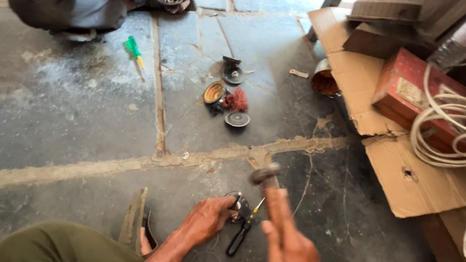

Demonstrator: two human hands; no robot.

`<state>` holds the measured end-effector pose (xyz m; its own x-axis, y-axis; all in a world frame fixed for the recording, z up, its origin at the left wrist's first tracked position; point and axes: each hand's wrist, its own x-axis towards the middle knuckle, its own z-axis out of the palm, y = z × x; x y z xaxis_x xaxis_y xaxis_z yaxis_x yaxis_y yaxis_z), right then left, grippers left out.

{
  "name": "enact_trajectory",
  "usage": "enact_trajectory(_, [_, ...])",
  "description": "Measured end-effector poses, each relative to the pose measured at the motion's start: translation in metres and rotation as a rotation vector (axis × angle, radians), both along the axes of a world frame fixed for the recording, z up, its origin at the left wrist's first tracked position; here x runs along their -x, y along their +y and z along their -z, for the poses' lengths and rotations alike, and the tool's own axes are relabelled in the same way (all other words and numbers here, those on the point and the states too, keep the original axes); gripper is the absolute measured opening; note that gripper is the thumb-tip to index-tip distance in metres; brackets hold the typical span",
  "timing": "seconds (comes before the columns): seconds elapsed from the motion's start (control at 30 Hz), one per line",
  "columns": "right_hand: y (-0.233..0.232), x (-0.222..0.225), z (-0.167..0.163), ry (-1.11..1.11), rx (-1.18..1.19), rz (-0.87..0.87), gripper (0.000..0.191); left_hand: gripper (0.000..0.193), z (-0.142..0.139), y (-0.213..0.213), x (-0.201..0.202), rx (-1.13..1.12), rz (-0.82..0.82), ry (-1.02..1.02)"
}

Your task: The person uses a screwdriver to pry open a small black electrical component, then uses a hammer to strike a metal pin or rod held against the component. The person repeats the hammering action multiple times while seated on the floor.

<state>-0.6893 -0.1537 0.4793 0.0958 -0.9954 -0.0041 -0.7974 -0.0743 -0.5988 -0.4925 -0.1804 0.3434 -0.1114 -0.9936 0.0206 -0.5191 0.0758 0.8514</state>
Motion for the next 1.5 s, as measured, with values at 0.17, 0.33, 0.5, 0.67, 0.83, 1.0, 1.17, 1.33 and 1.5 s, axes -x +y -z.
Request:
enact_trajectory(0.17, [0.014,0.014,0.004,-0.215,0.403,-0.044,0.065,0.008,-0.004,0.002,0.005,0.025,0.001,0.021])
enact_trajectory(0.33, [-0.001,0.005,0.013,-0.028,0.075,-0.118,0.065,0.009,-0.015,0.0,0.008,-0.074,0.006,-0.01])
enact_trajectory(0.5, [0.013,0.014,0.002,-0.207,0.209,-0.011,0.066,0.009,-0.01,0.004,0.006,-0.052,0.006,0.007])
enact_trajectory(0.67, [0.009,0.003,0.005,-0.241,0.404,-0.08,0.061,0.009,-0.006,-0.003,0.008,-0.059,0.014,-0.05])
enact_trajectory(0.83, [0.002,0.007,0.003,-0.15,0.11,-0.084,0.068,0.009,-0.002,-0.001,0.007,0.017,0.018,-0.005])
enact_trajectory(1.0, [0.012,0.012,-0.003,-0.334,0.326,-0.04,0.064,0.007,0.001,-0.001,0.008,0.013,0.022,-0.015])
enact_trajectory(1.17, [0.001,0.003,0.002,-0.014,-0.142,-0.117,0.074,0.009,-0.002,-0.004,0.01,0.028,0.034,-0.024])
enact_trajectory(1.33, [0.016,0.013,-0.004,-0.18,0.269,-0.089,0.067,0.008,0.001,0.004,0.01,0.002,0.042,-0.059])
enact_trajectory(1.5, [0.009,0.01,0.003,-0.186,0.285,-0.18,0.067,0.008,0.004,-0.002,0.011,0.03,0.03,-0.064])
